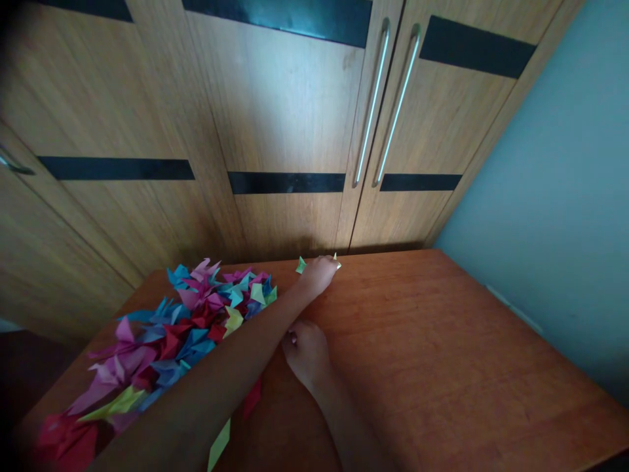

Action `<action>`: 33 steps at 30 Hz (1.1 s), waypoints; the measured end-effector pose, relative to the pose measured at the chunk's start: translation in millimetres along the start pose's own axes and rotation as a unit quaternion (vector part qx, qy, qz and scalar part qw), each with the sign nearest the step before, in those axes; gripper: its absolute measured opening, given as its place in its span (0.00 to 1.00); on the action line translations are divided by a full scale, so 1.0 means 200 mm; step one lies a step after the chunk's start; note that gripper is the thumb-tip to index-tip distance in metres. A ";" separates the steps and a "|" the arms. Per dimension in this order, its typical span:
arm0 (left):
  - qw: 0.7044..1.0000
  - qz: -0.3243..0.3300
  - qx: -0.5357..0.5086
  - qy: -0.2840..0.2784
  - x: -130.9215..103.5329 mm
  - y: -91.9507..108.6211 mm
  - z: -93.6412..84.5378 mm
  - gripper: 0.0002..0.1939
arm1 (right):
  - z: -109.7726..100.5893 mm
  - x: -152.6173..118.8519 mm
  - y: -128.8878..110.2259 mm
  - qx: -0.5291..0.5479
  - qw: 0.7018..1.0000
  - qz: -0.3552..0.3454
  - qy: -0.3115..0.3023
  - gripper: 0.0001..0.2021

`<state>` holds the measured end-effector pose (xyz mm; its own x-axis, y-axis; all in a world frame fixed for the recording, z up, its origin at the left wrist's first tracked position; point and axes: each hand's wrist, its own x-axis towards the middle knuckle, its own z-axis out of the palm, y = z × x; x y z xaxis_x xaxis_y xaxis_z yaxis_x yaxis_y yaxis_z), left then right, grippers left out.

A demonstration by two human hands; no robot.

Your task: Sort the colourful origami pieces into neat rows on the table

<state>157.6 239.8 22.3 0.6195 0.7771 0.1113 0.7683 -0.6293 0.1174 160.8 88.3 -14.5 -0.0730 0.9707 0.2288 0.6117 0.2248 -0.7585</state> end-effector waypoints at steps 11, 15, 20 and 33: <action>1.000 -0.013 0.017 -0.010 0.01 -0.01 0.01 0.16 | -0.01 0.00 -0.01 0.008 1.000 0.007 -0.002 0.09; 1.000 -0.009 0.010 0.005 0.00 0.00 -0.01 0.16 | 0.00 0.00 -0.01 0.014 1.000 0.007 -0.001 0.08; 0.999 -0.012 0.007 0.052 -0.07 -0.01 -0.08 0.13 | -0.01 0.00 -0.01 0.030 0.999 -0.008 -0.013 0.11; 0.993 -0.087 0.043 -0.064 -0.28 -0.14 -0.05 0.15 | -0.02 0.00 -0.02 0.050 0.998 -0.007 -0.021 0.14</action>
<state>99.5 213.3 22.0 0.4870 0.8729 -0.0303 0.8732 -0.4858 0.0383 161.8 87.2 -8.2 -0.1159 0.9696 0.2157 0.5288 0.2440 -0.8129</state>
